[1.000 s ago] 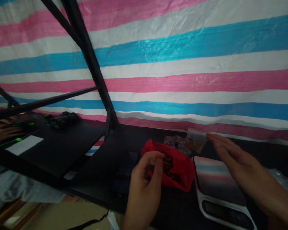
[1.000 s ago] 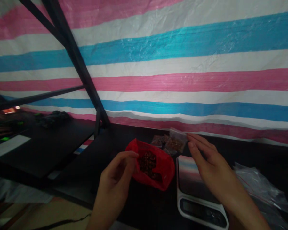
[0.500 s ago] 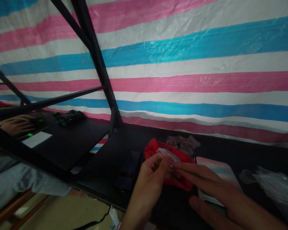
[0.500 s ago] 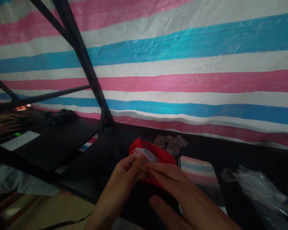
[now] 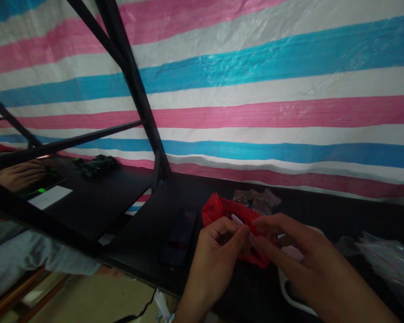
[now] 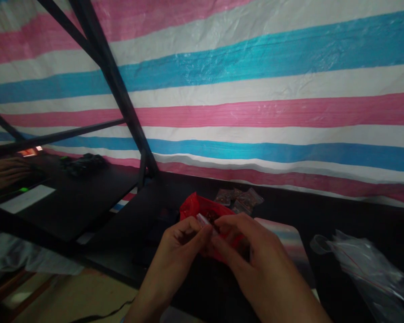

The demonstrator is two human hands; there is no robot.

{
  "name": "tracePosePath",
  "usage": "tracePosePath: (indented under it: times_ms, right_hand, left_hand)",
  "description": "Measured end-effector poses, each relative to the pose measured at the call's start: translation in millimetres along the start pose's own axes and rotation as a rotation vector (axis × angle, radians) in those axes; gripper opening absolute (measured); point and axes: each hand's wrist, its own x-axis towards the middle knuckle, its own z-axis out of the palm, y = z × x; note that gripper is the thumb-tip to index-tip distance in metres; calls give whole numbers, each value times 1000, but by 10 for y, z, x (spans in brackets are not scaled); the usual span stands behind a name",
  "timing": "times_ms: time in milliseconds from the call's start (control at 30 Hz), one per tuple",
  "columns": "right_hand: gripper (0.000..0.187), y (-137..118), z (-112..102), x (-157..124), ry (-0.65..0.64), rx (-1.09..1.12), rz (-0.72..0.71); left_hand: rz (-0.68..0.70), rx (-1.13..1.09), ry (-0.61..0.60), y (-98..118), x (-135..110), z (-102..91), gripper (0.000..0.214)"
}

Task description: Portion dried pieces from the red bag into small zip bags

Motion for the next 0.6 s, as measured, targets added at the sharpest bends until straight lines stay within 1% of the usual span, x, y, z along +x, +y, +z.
tracePosePath:
  times_ms: [100,200,300,367,433,533,600]
  right_hand:
    - [13,38,109,64,-72,119,81]
    - [11,65,143,72,-134,278,131]
    - [13,68,129,65,-122,324,145]
    - [15,72,118,74,-64,299,150]
    - [15,81,114,98,45,259,141]
    - [13,89,114,143,217,194,92]
    - [11,93,114,165,260,156,56]
  left_hand:
    - [-14,-8,-44,-32,10,2,44]
    - [-37,-46,-122,-65,18,-17,47]
    - [-37,-57,-176,-72,19,-57,48]
    - [-12,-4,-173,-61,12,-84,45]
    - [8,94,-141,-49,1,-96,42]
    - [39,231,-39,-51,-9,-70,37]
    - [85,258,39,-61,-7,-31,32]
